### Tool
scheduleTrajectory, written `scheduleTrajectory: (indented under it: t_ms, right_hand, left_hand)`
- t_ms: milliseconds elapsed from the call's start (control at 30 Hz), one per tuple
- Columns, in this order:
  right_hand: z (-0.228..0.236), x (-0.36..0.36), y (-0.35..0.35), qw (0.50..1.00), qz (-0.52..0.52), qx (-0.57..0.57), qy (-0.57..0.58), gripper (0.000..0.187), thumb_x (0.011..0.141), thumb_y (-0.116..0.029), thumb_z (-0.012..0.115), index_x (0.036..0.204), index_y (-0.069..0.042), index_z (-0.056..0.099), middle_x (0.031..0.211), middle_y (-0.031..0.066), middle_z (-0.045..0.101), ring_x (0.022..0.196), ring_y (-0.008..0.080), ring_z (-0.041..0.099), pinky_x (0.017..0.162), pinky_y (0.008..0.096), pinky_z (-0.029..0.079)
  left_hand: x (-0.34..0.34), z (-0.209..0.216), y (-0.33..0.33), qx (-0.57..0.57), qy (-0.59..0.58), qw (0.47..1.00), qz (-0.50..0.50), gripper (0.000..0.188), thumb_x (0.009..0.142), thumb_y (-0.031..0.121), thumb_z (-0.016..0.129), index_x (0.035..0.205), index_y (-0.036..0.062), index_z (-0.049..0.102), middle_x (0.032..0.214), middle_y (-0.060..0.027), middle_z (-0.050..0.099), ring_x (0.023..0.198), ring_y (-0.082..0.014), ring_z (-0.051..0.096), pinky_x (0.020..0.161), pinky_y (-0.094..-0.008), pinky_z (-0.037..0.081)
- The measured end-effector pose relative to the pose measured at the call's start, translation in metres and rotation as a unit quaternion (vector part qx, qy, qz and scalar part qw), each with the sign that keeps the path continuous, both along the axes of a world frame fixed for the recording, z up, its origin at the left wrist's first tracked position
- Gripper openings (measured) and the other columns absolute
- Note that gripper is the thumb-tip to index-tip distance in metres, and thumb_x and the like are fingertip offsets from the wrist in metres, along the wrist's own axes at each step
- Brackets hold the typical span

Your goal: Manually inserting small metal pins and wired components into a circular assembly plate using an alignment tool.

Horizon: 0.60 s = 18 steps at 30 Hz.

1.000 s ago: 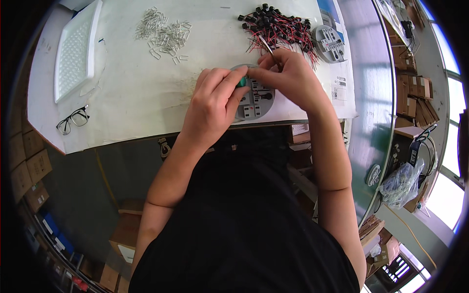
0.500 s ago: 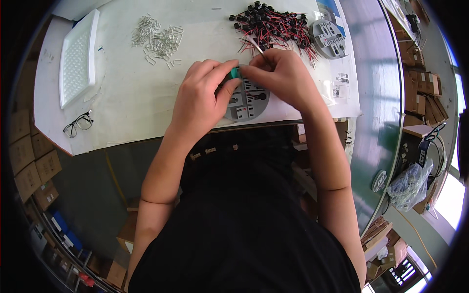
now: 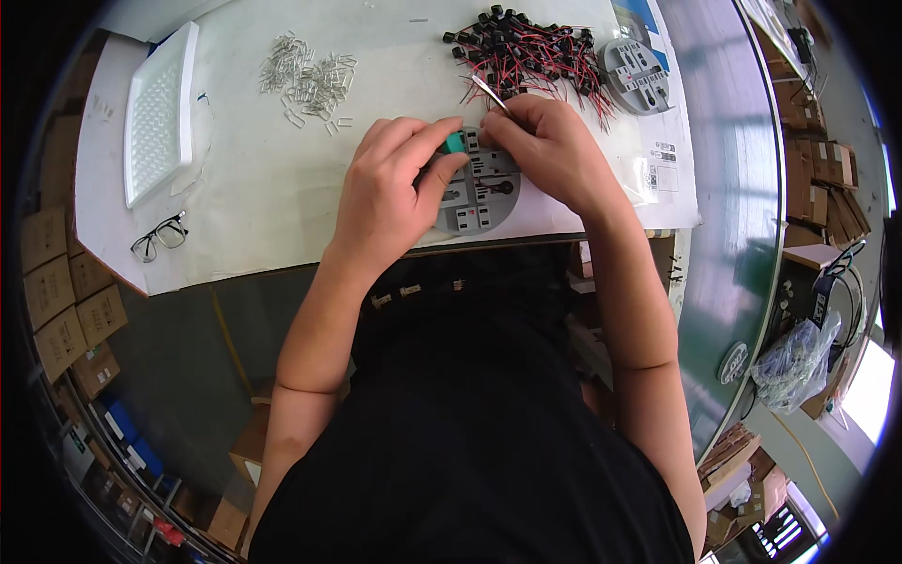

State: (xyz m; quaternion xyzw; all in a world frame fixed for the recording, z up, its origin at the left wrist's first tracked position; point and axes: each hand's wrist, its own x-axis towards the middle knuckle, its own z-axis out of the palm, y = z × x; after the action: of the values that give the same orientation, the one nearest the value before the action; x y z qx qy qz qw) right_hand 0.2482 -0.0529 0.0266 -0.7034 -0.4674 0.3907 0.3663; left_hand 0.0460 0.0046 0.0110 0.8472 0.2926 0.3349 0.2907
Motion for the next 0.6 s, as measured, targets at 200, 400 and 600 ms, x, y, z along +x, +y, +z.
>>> scheduleTrajectory:
  t_ms: [200,400,600]
  right_hand:
    - [-0.003,-0.003,-0.002,1.000,-0.010,0.014,0.002,0.034,0.095,-0.028,0.067,0.092,0.005,0.074,0.077,0.0182,0.069,0.070,0.0265,0.066,0.070,0.0390,0.053]
    - [-0.001,-0.004,-0.004,1.000,-0.020,0.013,0.011,0.040,0.101,-0.034,0.066,0.096,0.005,0.075,0.075,0.0172,0.068,0.068,0.0239,0.062,0.068,0.0386,0.051]
    - [0.008,0.004,-0.018,0.993,-0.081,0.052,0.070,0.042,0.109,-0.036,0.059,0.101,0.002,0.076,0.078,0.0096,0.070,0.072,0.0152,0.059,0.067,0.0354,0.050]
  left_hand:
    - [0.011,0.026,0.008,0.025,0.118,0.992,-0.044,0.024,0.094,0.013,0.075,0.116,0.0029,0.075,0.094,-0.0123,0.069,0.081,-0.0322,0.068,0.072,-0.0405,0.054]
    - [0.023,0.043,0.012,0.028,0.280,0.957,-0.064,0.023,0.096,0.021,0.073,0.111,0.0045,0.076,0.091,-0.0128,0.069,0.089,-0.0320,0.072,0.077,-0.0443,0.059]
    - [0.027,0.056,0.021,0.050,0.308,0.944,-0.104,0.037,0.090,0.029,0.078,0.114,0.0001,0.073,0.104,-0.0155,0.068,0.098,-0.0331,0.071,0.080,-0.0426,0.061]
